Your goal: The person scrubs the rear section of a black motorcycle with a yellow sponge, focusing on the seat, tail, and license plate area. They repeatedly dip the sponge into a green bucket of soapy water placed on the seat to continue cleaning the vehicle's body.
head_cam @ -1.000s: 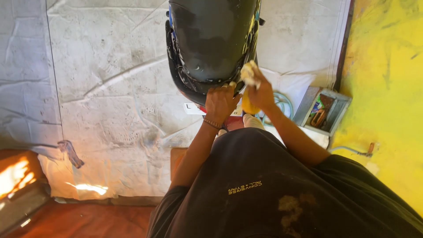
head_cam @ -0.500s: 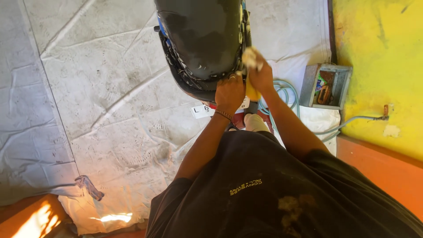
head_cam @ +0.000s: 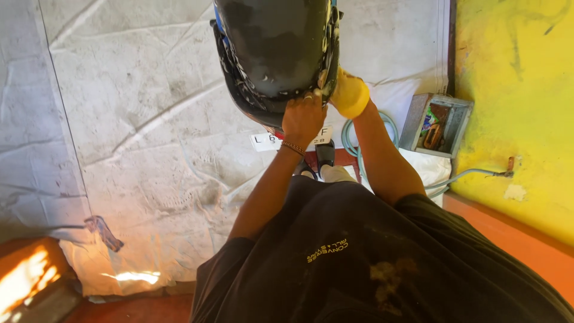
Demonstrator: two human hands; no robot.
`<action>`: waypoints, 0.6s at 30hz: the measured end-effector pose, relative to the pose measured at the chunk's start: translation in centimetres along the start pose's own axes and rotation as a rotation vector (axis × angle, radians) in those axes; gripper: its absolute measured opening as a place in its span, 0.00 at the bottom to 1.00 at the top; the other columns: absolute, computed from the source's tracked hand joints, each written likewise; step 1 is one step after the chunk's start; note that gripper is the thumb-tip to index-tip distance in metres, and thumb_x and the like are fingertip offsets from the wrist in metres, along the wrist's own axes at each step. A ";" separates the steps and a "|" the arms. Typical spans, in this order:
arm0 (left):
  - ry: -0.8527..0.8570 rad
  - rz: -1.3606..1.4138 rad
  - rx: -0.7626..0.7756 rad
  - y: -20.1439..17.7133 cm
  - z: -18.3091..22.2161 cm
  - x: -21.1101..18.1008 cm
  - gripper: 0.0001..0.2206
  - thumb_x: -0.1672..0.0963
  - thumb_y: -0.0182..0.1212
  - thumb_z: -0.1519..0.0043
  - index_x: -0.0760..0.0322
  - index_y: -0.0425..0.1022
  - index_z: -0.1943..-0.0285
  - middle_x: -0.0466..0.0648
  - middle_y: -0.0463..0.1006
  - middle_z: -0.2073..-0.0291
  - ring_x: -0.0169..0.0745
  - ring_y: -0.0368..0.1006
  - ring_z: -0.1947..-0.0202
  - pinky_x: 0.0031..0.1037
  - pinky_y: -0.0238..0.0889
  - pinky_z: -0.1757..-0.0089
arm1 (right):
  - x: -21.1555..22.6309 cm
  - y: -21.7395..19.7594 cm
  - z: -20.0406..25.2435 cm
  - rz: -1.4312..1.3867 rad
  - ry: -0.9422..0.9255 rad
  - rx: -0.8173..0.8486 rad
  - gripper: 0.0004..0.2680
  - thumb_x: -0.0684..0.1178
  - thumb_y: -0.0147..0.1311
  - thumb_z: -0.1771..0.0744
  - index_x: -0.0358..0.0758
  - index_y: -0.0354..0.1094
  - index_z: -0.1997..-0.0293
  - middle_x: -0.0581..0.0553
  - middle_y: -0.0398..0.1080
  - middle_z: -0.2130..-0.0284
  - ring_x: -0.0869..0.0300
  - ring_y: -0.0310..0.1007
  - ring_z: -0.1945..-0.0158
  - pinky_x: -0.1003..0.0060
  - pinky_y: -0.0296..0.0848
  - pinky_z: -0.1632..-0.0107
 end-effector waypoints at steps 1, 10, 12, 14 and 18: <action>-0.001 0.005 0.000 -0.2 -0.3 0.2 0.16 0.47 0.63 0.46 0.60 0.78 0.60 0.46 0.75 0.78 0.49 0.77 0.77 0.41 0.68 0.67 | 0.5 0.5 0.0 0.117 -0.040 -0.039 0.17 0.52 0.57 0.34 0.36 0.65 0.40 0.23 0.70 0.49 0.28 0.74 0.57 0.31 0.72 0.48; -0.063 0.101 -0.008 -3.6 -0.5 0.8 0.18 0.44 0.65 0.45 0.61 0.79 0.64 0.49 0.76 0.78 0.52 0.77 0.71 0.41 0.66 0.61 | 0.5 -0.8 6.0 0.835 -0.294 -0.228 0.25 0.66 0.62 0.36 0.37 0.68 0.41 0.28 0.73 0.48 0.33 0.72 0.43 0.39 0.66 0.39; -0.075 0.092 -0.035 -3.9 0.7 0.6 0.20 0.46 0.68 0.49 0.60 0.81 0.56 0.50 0.78 0.74 0.53 0.76 0.70 0.42 0.64 0.62 | 1.6 -1.8 4.9 0.955 -0.319 -0.264 0.26 0.68 0.63 0.37 0.37 0.69 0.42 0.29 0.74 0.48 0.33 0.71 0.41 0.40 0.65 0.37; -0.091 0.091 -0.106 -4.6 0.8 1.0 0.20 0.47 0.69 0.48 0.59 0.80 0.53 0.51 0.78 0.70 0.53 0.75 0.68 0.41 0.64 0.60 | 4.6 -0.9 2.0 1.292 -0.683 -0.375 0.20 0.66 0.61 0.36 0.48 0.71 0.44 0.38 0.77 0.53 0.43 0.77 0.47 0.50 0.76 0.45; -0.191 0.132 0.144 -6.8 0.2 1.0 0.20 0.47 0.62 0.40 0.61 0.80 0.48 0.48 0.79 0.64 0.46 0.71 0.66 0.34 0.60 0.55 | 4.6 7.3 9.2 1.425 -1.333 0.065 0.11 0.35 0.58 0.38 0.24 0.71 0.52 0.30 0.73 0.52 0.40 0.73 0.49 0.54 0.72 0.45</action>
Point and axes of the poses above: each hand's wrist, its own z-axis away from the middle knuckle, its own y-axis out of the palm, x = y × z, the point moved 5 cm from there along -z, towards the middle knuckle
